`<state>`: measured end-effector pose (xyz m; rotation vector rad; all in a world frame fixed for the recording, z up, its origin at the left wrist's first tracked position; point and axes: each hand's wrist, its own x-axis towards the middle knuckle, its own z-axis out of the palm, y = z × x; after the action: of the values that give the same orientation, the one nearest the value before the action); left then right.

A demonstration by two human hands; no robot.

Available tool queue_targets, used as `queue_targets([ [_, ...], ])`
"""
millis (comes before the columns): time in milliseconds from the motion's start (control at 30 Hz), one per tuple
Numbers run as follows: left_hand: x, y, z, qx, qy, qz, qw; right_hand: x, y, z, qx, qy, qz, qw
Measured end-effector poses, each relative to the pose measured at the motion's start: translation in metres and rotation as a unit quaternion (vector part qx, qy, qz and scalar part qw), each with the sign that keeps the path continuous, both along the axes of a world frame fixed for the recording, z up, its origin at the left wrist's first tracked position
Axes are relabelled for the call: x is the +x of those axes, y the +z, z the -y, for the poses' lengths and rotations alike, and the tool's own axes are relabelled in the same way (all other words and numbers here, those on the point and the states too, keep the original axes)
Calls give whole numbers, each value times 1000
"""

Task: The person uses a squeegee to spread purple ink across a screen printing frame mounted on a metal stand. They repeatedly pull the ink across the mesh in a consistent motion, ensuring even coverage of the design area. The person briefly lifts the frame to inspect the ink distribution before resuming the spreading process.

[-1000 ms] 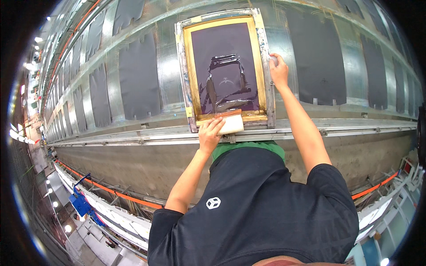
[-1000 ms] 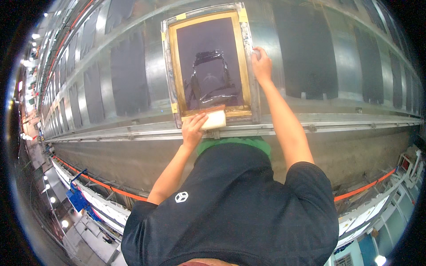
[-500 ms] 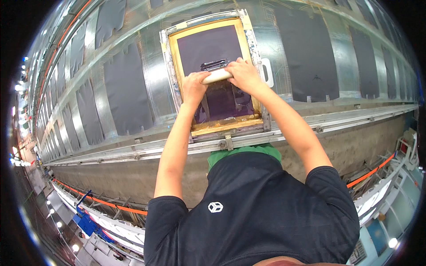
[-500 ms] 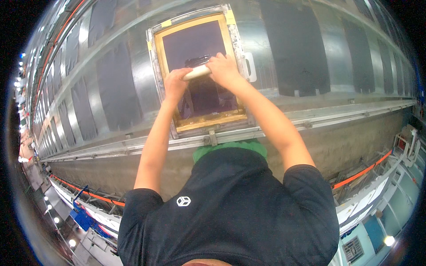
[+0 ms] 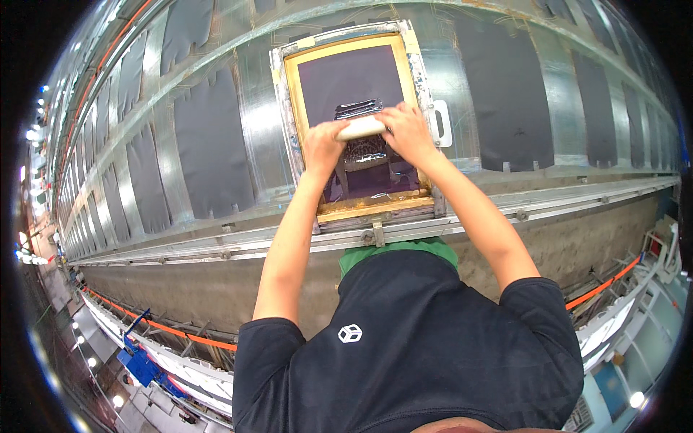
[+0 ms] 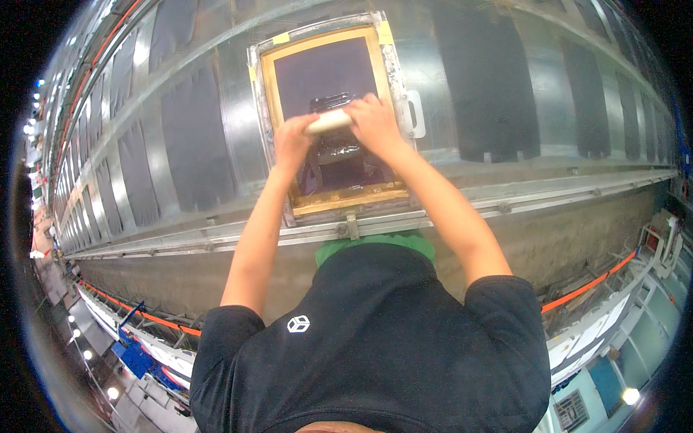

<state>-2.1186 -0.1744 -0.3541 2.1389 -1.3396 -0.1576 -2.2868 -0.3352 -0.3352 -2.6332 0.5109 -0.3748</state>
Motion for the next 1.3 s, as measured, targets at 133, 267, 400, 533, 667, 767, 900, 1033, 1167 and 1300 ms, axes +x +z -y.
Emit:
queue_targets([
  [133, -2, -15, 8, 11, -15, 13, 1000, -9, -21, 7, 81, 0, -21, 996],
  [267, -58, -18, -56, 49, -25, 10, 998, -69, -39, -56, 79, 15, 3, 997],
  [400, -83, -18, -85, 37, -41, 31, 998, -92, -19, -61, 169, 53, -60, 982],
  [533, -84, -4, -85, 44, -51, 13, 998, -95, -61, 35, 199, -243, 171, 934],
  [667, -91, -8, -86, 49, -65, 4, 997, -73, -88, 81, 236, -315, 142, 908],
  [767, -99, -13, -103, 36, -44, 20, 998, -51, -77, 81, 274, -318, 119, 900],
  [900, -99, -3, -118, -13, -33, 34, 999, -37, -45, 81, 227, -321, 184, 901],
  [1033, -75, -2, -152, -30, 35, 34, 998, 10, -15, 32, 241, -353, 127, 895],
  [1167, -8, 4, -211, -12, 13, 59, 998, 88, -48, -45, 220, -330, 194, 897],
  [1300, 85, -12, -302, 22, -30, 69, 997, 169, -58, -136, 255, -328, 216, 884],
])
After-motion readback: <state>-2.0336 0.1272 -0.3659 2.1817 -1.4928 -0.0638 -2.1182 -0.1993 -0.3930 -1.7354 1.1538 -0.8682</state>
